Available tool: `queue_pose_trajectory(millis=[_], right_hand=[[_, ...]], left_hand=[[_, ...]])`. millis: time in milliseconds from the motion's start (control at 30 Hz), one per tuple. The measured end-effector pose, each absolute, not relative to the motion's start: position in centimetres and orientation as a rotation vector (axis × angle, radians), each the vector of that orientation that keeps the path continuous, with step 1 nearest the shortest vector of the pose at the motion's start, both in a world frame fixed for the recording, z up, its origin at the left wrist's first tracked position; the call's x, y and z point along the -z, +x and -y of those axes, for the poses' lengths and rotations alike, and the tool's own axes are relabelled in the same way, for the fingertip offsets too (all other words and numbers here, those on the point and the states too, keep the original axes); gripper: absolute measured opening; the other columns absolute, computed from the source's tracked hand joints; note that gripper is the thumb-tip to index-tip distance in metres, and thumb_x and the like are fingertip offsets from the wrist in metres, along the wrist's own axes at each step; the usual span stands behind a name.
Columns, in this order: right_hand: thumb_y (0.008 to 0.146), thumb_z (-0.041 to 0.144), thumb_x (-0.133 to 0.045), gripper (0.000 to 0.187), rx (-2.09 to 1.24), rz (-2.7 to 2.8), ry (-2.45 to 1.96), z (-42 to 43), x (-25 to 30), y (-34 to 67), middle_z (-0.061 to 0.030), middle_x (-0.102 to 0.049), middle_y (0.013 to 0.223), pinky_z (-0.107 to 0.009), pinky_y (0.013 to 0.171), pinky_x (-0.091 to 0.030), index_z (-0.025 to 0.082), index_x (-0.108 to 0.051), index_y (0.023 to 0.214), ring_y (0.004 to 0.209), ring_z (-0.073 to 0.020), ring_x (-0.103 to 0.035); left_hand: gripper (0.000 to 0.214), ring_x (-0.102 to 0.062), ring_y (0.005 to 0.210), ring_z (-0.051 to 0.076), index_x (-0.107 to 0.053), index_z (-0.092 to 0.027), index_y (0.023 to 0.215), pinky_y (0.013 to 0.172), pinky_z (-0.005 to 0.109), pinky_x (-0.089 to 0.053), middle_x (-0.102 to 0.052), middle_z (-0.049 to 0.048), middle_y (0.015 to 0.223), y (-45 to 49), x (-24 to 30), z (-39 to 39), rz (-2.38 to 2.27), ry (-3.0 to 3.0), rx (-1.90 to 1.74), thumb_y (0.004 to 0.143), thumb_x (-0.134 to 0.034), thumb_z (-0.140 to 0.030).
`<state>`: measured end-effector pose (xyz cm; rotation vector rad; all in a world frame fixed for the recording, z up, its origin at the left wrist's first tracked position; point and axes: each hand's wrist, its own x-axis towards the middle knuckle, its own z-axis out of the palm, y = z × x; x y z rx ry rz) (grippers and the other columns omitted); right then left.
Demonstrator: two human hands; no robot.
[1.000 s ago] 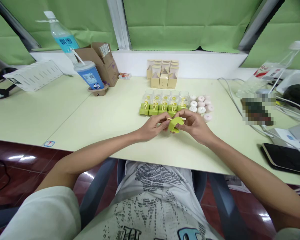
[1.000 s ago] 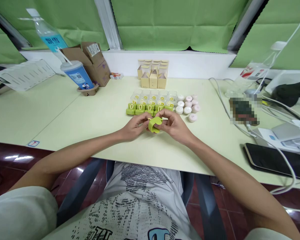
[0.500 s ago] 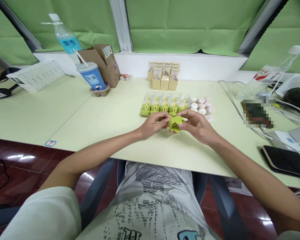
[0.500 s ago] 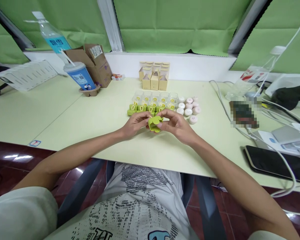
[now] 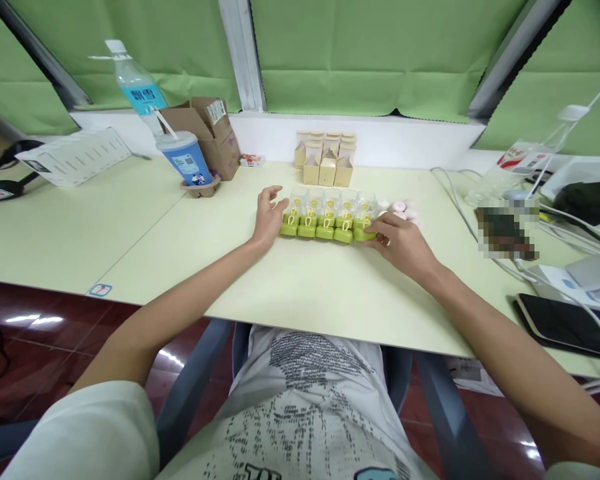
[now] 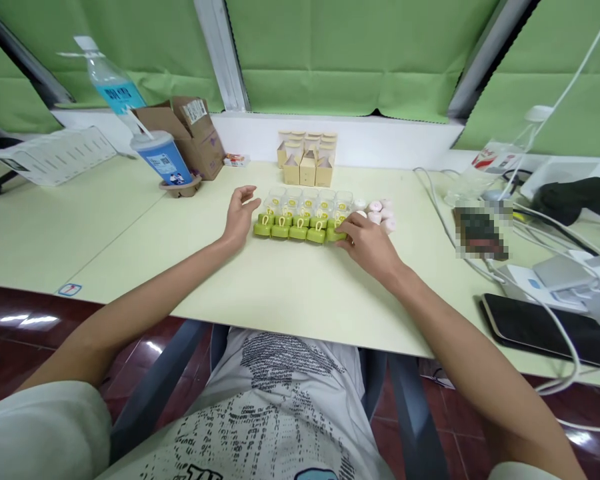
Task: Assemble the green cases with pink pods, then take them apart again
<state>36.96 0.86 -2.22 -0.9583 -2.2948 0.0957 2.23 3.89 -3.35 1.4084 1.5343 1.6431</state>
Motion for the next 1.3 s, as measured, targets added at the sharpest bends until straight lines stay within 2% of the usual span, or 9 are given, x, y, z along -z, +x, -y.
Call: queue_pose_trajectory(millis=[167, 367, 600, 733, 867, 933, 1100, 1200, 1300], right_hand=[[0.103, 0.024, -0.069, 0.021, 0.124, 2.404, -1.113, -0.7, 3.2, 36.2, -0.0175, -0.077, 0.120, -0.040, 0.065, -0.055, 0.018, -0.084, 0.116, 0.080, -0.0265, -0.071], [0.111, 0.033, -0.061, 0.030, 0.149, 2.431, -1.164, 0.0, 2.9, 35.5, -0.0206, -0.074, 0.129, -0.041, 0.062, -0.053, 0.016, -0.082, 0.125, 0.080, -0.0270, -0.074], [0.111, 0.035, -0.057, 0.036, 0.063, 2.270, -1.121, -0.8, 1.2, 36.3, -0.0199, -0.079, 0.119, -0.042, 0.069, -0.058, 0.014, -0.083, 0.122, 0.075, -0.0248, -0.074], [0.098, 0.023, -0.064, 0.025, 0.028, 2.290, -1.211, -5.5, -2.6, 37.8, -0.0122, -0.084, 0.100, -0.043, 0.080, -0.059, 0.019, -0.088, 0.106, 0.081, -0.0279, -0.077], [0.092, 0.016, -0.065, 0.034, -0.088, 2.454, -1.364, -11.6, -6.1, 36.8, -0.0054, -0.087, 0.099, -0.040, 0.094, -0.060, 0.024, -0.090, 0.113, 0.098, -0.0284, -0.080], [0.096, 0.018, -0.063, 0.036, -0.126, 2.465, -1.458, -13.8, -6.7, 35.1, -0.0065, -0.088, 0.107, -0.039, 0.100, -0.060, 0.023, -0.089, 0.120, 0.106, -0.0286, -0.080], [0.113, 0.039, -0.053, 0.049, -0.136, 2.473, -1.737, -15.9, -5.0, 31.4, -0.0165, -0.075, 0.155, -0.045, 0.120, -0.053, 0.017, -0.076, 0.151, 0.143, -0.0354, -0.069], [0.115, 0.047, -0.052, 0.052, -0.262, 2.516, -1.812, -16.3, -3.6, 31.3, -0.0153, -0.073, 0.160, -0.042, 0.116, -0.056, 0.021, -0.073, 0.154, 0.141, -0.0342, -0.072], [0.114, 0.050, -0.057, 0.049, -0.361, 2.565, -1.821, -16.6, -3.0, 31.7, -0.0108, -0.072, 0.162, -0.041, 0.115, -0.057, 0.028, -0.072, 0.155, 0.140, -0.0320, -0.074]], left_hand=[[0.040, -0.048, 0.166, 0.030, -0.062, -0.030, 0.135, 0.141, 0.046, -0.035, -0.059, 0.0118, 0.165, 2.5, 4.9, -4.5, -1.492, 1.325, -1.459, 0.098, -0.074, -0.039], [0.045, -0.056, 0.157, 0.030, -0.060, -0.028, 0.141, 0.137, 0.047, -0.039, -0.064, 0.0119, 0.159, 3.2, 5.3, -4.3, -1.418, 1.333, -1.415, 0.100, -0.072, -0.044], [0.044, -0.051, 0.162, 0.032, -0.063, -0.031, 0.134, 0.136, 0.050, -0.041, -0.064, 0.0100, 0.157, 2.5, 5.5, -4.7, -1.421, 1.334, -1.449, 0.099, -0.075, -0.055], [0.032, -0.055, 0.158, 0.031, -0.068, -0.024, 0.122, 0.138, 0.049, -0.038, -0.070, 0.0119, 0.153, 0.5, 3.1, -7.1, -1.494, 1.429, -1.441, 0.092, -0.074, -0.033], [0.037, -0.058, 0.156, 0.032, -0.074, -0.023, 0.117, 0.134, 0.050, -0.042, -0.074, 0.0113, 0.152, -0.6, -0.3, -11.2, -1.521, 1.669, -1.236, 0.081, -0.072, -0.020], [0.036, -0.060, 0.153, 0.032, -0.075, -0.023, 0.120, 0.133, 0.053, -0.044, -0.075, 0.0103, 0.152, -0.2, -1.2, -13.1, -1.484, 1.775, -1.145, 0.084, -0.070, -0.024], [0.034, -0.065, 0.145, 0.033, -0.080, -0.019, 0.119, 0.133, 0.052, -0.045, -0.076, 0.0132, 0.151, 1.9, -1.6, -16.0, -1.424, 1.995, -0.985, 0.090, -0.069, -0.032], [0.041, -0.072, 0.135, 0.033, -0.082, -0.016, 0.125, 0.126, 0.051, -0.052, -0.081, 0.0143, 0.143, 2.6, -1.5, -16.8, -1.324, 2.112, -0.773, 0.095, -0.070, -0.041], [0.053, -0.074, 0.135, 0.031, -0.079, -0.017, 0.141, 0.124, 0.049, -0.056, -0.077, 0.0126, 0.153, 2.9, -1.2, -17.3, -1.255, 2.126, -0.686, 0.099, -0.069, -0.048]])
